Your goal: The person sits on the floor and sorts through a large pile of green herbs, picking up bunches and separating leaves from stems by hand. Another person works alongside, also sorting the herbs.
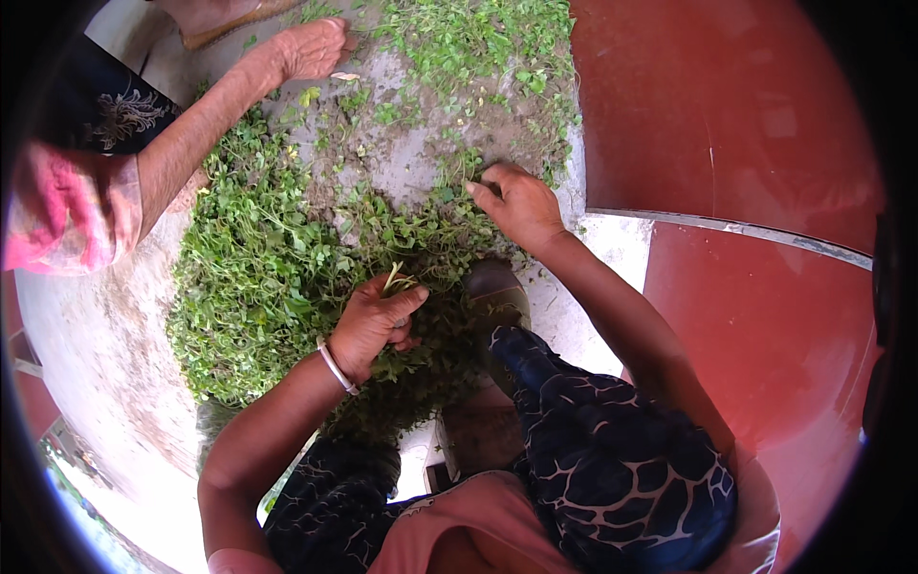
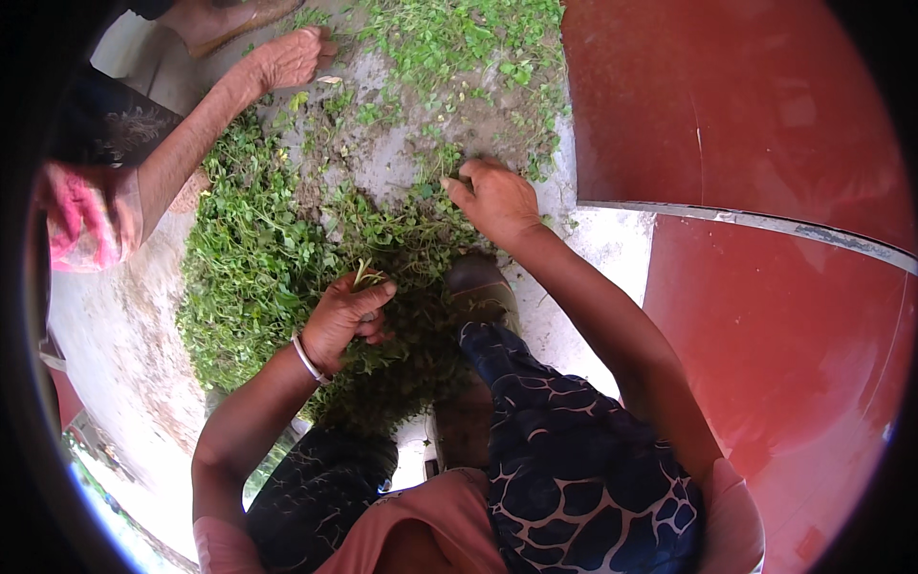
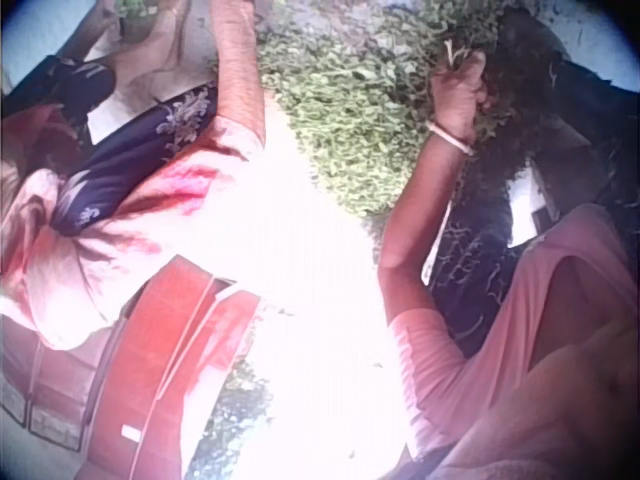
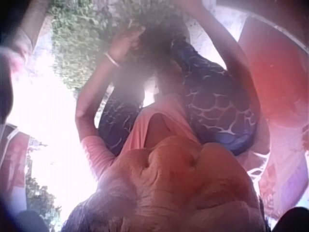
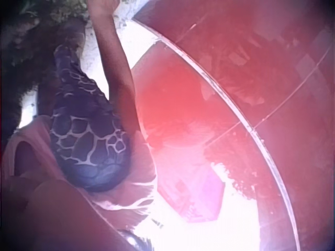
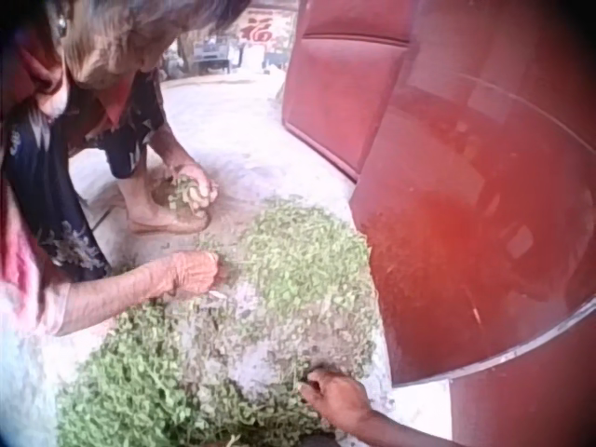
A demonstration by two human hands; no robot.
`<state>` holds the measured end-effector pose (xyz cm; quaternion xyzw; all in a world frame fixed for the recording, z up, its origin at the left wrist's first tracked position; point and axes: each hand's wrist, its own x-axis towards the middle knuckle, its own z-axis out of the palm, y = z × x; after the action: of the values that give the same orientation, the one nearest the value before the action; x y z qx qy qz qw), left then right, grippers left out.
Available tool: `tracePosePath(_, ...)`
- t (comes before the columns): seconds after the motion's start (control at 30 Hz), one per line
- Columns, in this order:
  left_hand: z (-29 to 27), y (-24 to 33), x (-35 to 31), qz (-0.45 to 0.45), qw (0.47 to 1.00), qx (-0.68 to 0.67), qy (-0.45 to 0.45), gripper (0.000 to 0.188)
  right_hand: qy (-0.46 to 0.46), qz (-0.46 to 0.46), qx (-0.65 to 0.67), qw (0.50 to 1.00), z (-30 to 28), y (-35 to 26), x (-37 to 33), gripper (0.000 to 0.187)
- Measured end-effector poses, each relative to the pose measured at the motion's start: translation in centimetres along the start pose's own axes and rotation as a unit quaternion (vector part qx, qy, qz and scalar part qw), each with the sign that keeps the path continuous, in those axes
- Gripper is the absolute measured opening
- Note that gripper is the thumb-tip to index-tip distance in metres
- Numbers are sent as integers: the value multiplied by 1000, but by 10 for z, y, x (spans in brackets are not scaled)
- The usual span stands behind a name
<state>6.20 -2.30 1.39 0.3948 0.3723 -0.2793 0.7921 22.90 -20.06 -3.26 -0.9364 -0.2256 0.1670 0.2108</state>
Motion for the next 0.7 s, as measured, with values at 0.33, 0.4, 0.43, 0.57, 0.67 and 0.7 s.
tracePosePath(0.33, 4, 9, -1, 31, 999, 14, -8, 15, 29, -27, 129, 991, 28, 6, 8, 15)
tracePosePath(0.4, 6, 18, -2, 66, 997, 32, 1, 15, 3, -35, 227, 973, 19, 5, 0, 10)
tracePosePath(0.43, 8, 23, -3, 83, 996, 42, 5, 16, -2, -58, 254, 965, 12, 3, -5, 7)
tracePosePath(0.57, 11, 38, -3, 183, 978, 91, 33, 16, -143, -14, 416, 898, -13, -7, -21, 3)
tracePosePath(0.67, 11, 40, 4, 333, 918, 212, 43, 18, -203, -10, 464, 862, -25, -16, -23, 4)
tracePosePath(0.7, 12, 40, 7, 395, 879, 262, 54, 19, -213, -10, 473, 855, -27, -18, -24, 4)
